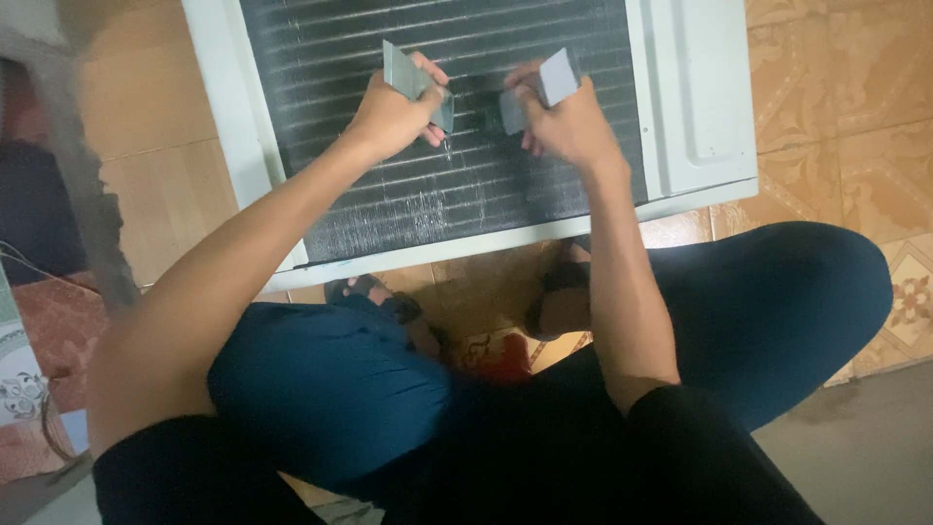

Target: The person scrubs the surface of an air conditioner unit using two small rectangular cleaning pads. They move the pads back and forth across the grille in a repetitive scrubbing motion.

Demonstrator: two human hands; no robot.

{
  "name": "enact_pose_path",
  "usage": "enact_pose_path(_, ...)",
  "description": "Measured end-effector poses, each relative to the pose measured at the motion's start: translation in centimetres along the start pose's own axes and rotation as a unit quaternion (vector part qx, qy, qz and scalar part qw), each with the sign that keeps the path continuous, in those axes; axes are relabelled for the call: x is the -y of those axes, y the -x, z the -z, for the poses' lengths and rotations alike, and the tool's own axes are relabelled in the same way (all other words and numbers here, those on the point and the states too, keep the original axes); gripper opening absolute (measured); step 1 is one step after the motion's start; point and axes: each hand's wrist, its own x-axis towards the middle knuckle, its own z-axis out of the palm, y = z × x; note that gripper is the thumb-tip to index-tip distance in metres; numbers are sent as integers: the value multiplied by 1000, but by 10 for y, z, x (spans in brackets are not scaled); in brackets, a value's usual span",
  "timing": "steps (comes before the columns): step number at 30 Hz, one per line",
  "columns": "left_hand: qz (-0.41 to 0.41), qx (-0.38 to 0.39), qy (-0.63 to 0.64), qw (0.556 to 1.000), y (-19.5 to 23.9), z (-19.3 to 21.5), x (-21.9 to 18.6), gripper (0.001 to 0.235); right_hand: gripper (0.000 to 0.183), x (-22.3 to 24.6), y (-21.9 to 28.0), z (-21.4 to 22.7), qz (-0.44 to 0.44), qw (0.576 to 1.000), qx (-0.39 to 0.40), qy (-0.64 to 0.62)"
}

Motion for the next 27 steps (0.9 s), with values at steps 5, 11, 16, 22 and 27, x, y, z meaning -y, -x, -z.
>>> enact_pose_path(5, 37, 17, -35, 999, 14, 11, -8, 32, 24, 7, -12, -36, -3, 998, 19, -54)
enact_pose_path(11, 11, -52, -29, 998, 30, 21, 3, 25, 25, 32, -20, -50, -28, 999, 24, -9)
enact_pose_path(16, 30, -60, -12, 998, 36, 10, 6, 28, 25, 51, -18, -52, -90, 994, 49, 38)
enact_pose_path(22, -2, -85, -84, 993, 41, -3, 6, 30, 24, 48, -5, -57, -73, 983, 78, 149)
enact_pose_path(27, 43, -72, -97, 992, 48, -5, -7, 33, 35, 64, 14, -44, -153, 980, 123, 24)
